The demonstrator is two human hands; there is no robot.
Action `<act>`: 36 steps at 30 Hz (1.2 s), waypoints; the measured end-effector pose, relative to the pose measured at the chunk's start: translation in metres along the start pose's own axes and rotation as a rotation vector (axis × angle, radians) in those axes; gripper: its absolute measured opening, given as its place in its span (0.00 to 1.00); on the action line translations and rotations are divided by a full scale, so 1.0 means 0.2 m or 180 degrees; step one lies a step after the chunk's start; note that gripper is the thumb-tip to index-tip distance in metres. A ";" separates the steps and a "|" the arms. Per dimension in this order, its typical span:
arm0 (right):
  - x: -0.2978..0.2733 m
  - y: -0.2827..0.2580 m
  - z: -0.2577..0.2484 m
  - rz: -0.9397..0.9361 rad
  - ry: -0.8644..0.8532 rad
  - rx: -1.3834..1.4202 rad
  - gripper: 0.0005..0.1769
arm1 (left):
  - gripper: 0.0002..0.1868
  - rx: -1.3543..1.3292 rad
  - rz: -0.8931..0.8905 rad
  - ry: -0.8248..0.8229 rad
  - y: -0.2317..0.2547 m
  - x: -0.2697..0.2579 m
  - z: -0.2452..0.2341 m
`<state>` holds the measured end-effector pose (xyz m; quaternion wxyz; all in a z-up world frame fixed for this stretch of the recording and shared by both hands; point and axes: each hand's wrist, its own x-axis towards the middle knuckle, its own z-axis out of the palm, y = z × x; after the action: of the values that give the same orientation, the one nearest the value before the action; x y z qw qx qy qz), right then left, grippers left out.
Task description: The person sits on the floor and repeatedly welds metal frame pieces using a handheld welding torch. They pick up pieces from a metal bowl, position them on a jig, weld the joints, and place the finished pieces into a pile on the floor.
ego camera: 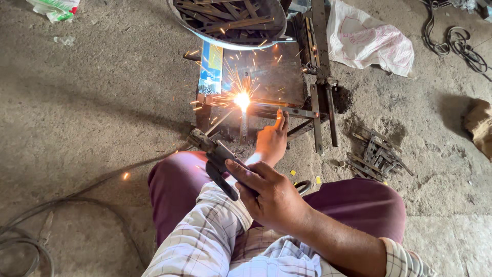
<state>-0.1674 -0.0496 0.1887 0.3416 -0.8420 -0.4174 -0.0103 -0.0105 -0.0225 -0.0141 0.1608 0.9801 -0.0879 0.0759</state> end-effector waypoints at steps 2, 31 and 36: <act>0.00 0.00 0.00 0.0013 -0.0010 0.0052 0.27 | 0.42 0.0006 0.0006 -0.0047 0.00 0.00 0.00; 0.02 0.02 -0.04 0.0183 -0.0118 0.0416 0.28 | 0.43 0.0130 0.0108 0.0103 -0.02 0.01 0.06; 0.02 0.01 -0.05 0.0395 -0.0056 0.0425 0.27 | 0.40 -0.0111 0.0062 0.0569 -0.02 0.00 0.10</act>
<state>-0.1606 -0.0533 0.1963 0.3933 -0.8417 -0.3671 0.0461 -0.0065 -0.0247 -0.0347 0.1843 0.9656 -0.0841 0.1632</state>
